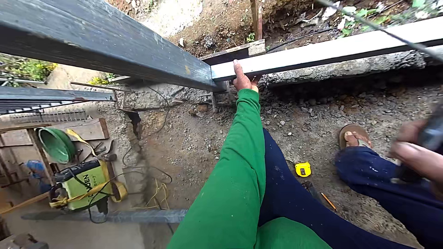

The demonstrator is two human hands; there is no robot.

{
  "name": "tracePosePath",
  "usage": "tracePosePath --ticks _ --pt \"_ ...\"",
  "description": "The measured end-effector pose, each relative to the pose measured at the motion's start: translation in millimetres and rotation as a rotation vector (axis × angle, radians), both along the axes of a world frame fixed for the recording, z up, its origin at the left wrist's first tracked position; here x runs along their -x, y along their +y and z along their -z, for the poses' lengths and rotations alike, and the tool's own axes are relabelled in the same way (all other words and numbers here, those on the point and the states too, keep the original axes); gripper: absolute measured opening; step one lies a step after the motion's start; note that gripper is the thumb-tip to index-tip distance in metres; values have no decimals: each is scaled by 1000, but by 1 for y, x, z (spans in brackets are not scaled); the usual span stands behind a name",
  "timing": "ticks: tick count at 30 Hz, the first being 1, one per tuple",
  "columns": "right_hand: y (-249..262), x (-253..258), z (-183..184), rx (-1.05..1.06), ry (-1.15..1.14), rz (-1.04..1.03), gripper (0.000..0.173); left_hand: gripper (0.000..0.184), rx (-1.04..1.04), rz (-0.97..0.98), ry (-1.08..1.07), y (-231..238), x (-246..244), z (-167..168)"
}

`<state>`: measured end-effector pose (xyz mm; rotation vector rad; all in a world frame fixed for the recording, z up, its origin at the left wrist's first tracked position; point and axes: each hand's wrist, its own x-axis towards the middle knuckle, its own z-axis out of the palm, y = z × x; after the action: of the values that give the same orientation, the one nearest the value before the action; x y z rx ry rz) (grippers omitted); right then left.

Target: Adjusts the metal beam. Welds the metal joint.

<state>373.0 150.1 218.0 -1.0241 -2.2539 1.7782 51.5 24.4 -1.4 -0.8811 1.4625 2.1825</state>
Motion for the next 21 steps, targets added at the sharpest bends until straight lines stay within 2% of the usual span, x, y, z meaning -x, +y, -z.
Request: tracePosePath --ticks 4,8,10,12,13,21 --pt "-40 76 29 79 67 -30 109 64 5 14 17 -1 0 3" --pt "-84 123 58 259 89 -36 102 62 47 36 28 -2 0 8" --pt "-104 135 67 352 57 -7 101 57 84 20 -10 2 -5 -13" --pt "-116 143 74 369 30 -7 102 54 101 30 -64 7 -8 -45" --pt "-120 143 77 352 14 -12 103 51 107 32 -69 7 -11 -50" --pt "-119 138 106 305 -61 -47 105 53 121 36 -8 7 -11 -25"
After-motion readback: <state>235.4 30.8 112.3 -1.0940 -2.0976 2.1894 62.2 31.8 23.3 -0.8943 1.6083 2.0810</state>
